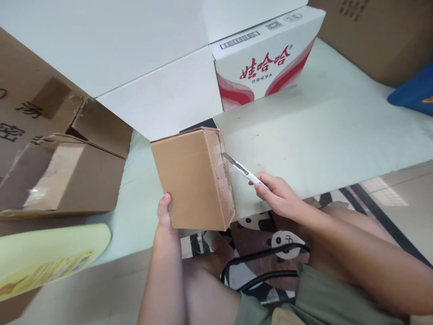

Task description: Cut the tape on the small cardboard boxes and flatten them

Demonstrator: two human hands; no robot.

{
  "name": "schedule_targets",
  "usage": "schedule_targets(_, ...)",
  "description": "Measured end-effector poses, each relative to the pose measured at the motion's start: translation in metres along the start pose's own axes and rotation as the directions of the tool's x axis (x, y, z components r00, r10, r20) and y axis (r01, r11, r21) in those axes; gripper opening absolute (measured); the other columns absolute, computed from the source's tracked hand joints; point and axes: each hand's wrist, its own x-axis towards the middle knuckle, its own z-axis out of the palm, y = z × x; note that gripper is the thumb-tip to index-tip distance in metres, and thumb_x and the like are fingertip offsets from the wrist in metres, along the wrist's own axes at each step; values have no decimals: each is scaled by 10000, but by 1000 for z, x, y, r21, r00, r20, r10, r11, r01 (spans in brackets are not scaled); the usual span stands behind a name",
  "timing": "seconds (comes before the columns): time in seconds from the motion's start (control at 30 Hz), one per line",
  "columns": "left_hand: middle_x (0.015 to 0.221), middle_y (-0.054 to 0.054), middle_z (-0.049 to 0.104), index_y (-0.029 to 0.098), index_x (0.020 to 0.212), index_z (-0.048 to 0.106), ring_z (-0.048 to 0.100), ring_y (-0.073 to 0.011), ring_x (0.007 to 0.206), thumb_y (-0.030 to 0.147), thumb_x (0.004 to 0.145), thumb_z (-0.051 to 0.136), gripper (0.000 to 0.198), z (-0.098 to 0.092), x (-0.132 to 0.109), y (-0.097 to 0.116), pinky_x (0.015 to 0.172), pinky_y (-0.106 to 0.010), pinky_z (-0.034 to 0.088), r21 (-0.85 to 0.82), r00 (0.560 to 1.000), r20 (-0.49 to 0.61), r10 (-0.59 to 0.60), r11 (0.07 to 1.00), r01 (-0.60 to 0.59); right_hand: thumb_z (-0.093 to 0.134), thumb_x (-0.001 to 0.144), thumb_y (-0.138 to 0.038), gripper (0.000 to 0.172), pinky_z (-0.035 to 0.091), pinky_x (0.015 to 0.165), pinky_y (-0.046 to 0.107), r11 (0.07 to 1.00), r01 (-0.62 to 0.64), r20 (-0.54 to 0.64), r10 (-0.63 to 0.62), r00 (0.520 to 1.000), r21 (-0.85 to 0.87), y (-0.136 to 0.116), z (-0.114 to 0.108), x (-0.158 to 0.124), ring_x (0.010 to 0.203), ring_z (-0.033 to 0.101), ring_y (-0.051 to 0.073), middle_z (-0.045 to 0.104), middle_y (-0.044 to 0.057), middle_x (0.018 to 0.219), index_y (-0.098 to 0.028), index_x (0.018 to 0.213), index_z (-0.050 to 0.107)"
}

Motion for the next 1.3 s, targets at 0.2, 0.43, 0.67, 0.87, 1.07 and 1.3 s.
schedule_targets(0.2, 801, -54, 764, 209, 873, 719, 714, -250, 715, 516, 556, 804, 449, -4, 1, -1, 622, -333, 591, -4, 1000, -5, 0, 1000, 0, 401, 965, -411, 263, 323, 547, 261, 1000, -4, 7, 4, 1000, -3, 0, 1, 1, 544, 414, 126, 443, -43, 616, -195, 886, 530)
schedule_targets(0.43, 832, -74, 763, 193, 897, 718, 715, -262, 753, 538, 588, 786, 468, -4, 1, -3, 656, -345, 587, 11, 999, 18, 28, 1000, -29, 391, 970, -413, 267, 318, 541, 255, 1000, 0, 2, 0, 1000, 1, 1, 0, 0, 549, 413, 127, 423, -47, 603, -196, 902, 532)
schedule_targets(0.67, 839, -71, 763, 204, 925, 720, 714, -273, 771, 543, 607, 772, 468, -8, 2, -4, 664, -359, 588, 13, 1000, 22, 3, 1000, -4, 397, 967, -401, 248, 308, 528, 251, 1000, 11, 9, -11, 1000, 3, 3, 1, -1, 540, 397, 122, 407, -50, 599, -204, 871, 513)
schedule_targets(0.87, 822, -65, 760, 202, 893, 719, 712, -256, 732, 551, 585, 783, 470, -6, 1, -2, 655, -350, 594, 26, 1000, 21, 3, 1000, -4, 398, 969, -376, 224, 313, 531, 253, 1000, 14, 18, -14, 1000, -3, 4, 3, -1, 540, 399, 121, 420, -51, 606, -204, 881, 512)
schedule_targets(1.07, 795, -55, 759, 205, 847, 721, 715, -234, 709, 566, 538, 813, 485, 0, -3, 1, 640, -321, 600, 32, 999, 32, -8, 999, 7, 396, 967, -374, 223, 321, 536, 255, 1000, 15, 25, -14, 1000, -20, 4, 5, 0, 543, 405, 122, 431, -50, 610, -204, 879, 510)
schedule_targets(1.3, 798, -63, 757, 196, 867, 718, 724, -259, 759, 573, 548, 802, 501, -1, -2, 1, 673, -335, 600, 39, 1000, 28, -4, 999, 3, 397, 961, -377, 225, 326, 540, 260, 999, 10, 33, -8, 999, -36, 1, 5, 0, 540, 411, 122, 444, -48, 611, -203, 875, 509)
